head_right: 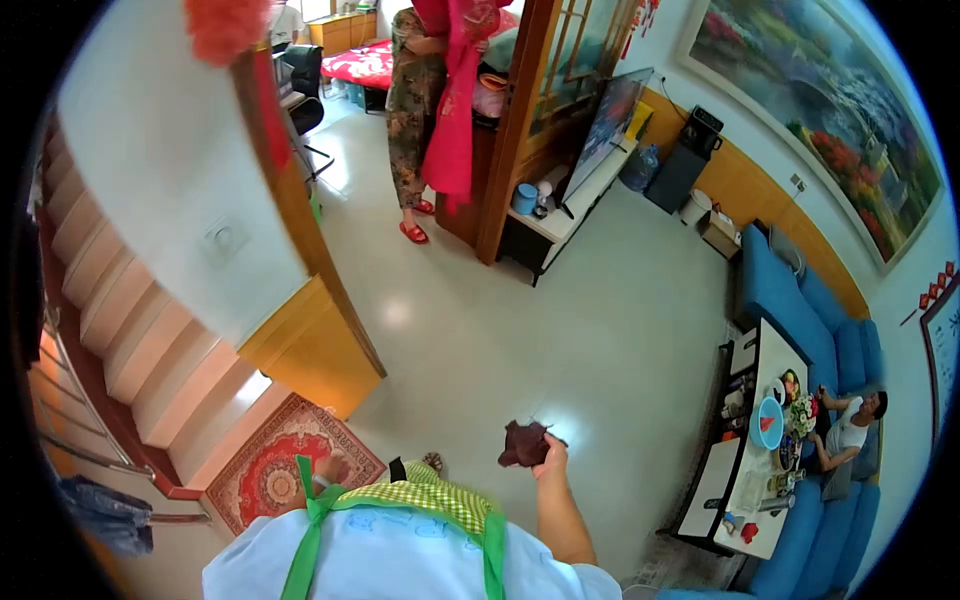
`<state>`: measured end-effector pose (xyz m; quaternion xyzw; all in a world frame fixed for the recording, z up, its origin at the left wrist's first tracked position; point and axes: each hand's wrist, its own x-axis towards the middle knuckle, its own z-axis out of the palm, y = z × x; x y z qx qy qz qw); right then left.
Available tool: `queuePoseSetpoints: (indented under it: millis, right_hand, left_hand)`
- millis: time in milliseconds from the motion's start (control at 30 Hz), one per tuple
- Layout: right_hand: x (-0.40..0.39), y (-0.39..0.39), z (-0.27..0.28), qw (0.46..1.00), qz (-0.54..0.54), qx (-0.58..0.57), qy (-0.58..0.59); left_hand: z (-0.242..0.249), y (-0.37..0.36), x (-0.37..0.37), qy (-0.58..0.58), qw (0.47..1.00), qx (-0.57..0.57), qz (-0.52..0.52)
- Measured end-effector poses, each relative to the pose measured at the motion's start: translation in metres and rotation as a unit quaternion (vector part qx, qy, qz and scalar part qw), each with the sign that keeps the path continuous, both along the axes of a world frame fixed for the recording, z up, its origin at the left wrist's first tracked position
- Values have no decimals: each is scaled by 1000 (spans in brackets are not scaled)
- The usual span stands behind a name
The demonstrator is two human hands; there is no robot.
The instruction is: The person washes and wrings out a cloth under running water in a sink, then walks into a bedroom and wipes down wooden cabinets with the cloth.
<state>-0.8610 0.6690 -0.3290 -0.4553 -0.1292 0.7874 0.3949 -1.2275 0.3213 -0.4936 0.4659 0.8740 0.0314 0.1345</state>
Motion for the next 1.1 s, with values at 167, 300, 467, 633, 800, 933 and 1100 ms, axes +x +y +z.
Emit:
queuePoseSetpoints:
  millis: [167, 300, 467, 633, 800, 933, 1100]
  right_hand:
    - [-21, 45, 38, 1000, -22, 1, 12]
    - [-20, 96, 45, 999, -6, -9, 34]
    - [-33, 173, 57, 999, 14, -7, 45]
    - [-66, 240, 52, 991, 119, 27, 53]
    - [-110, 286, 37, 988, 149, -6, 25]
    - [-155, 301, 34, 982, 185, -24, 29]
    - [-220, 303, 62, 974, 221, -43, 32]
  left_hand:
    - [140, 148, -21, -610, 600, 378, 354]
    - [171, 218, -22, -633, 606, 375, 302]
    - [196, 260, -14, -632, 601, 350, 343]
    - [208, 279, -26, -597, 580, 404, 379]
    - [206, 297, -34, -571, 544, 457, 412]
    - [219, 314, -54, -569, 563, 444, 404]
    - [237, 341, -85, -575, 554, 460, 389]
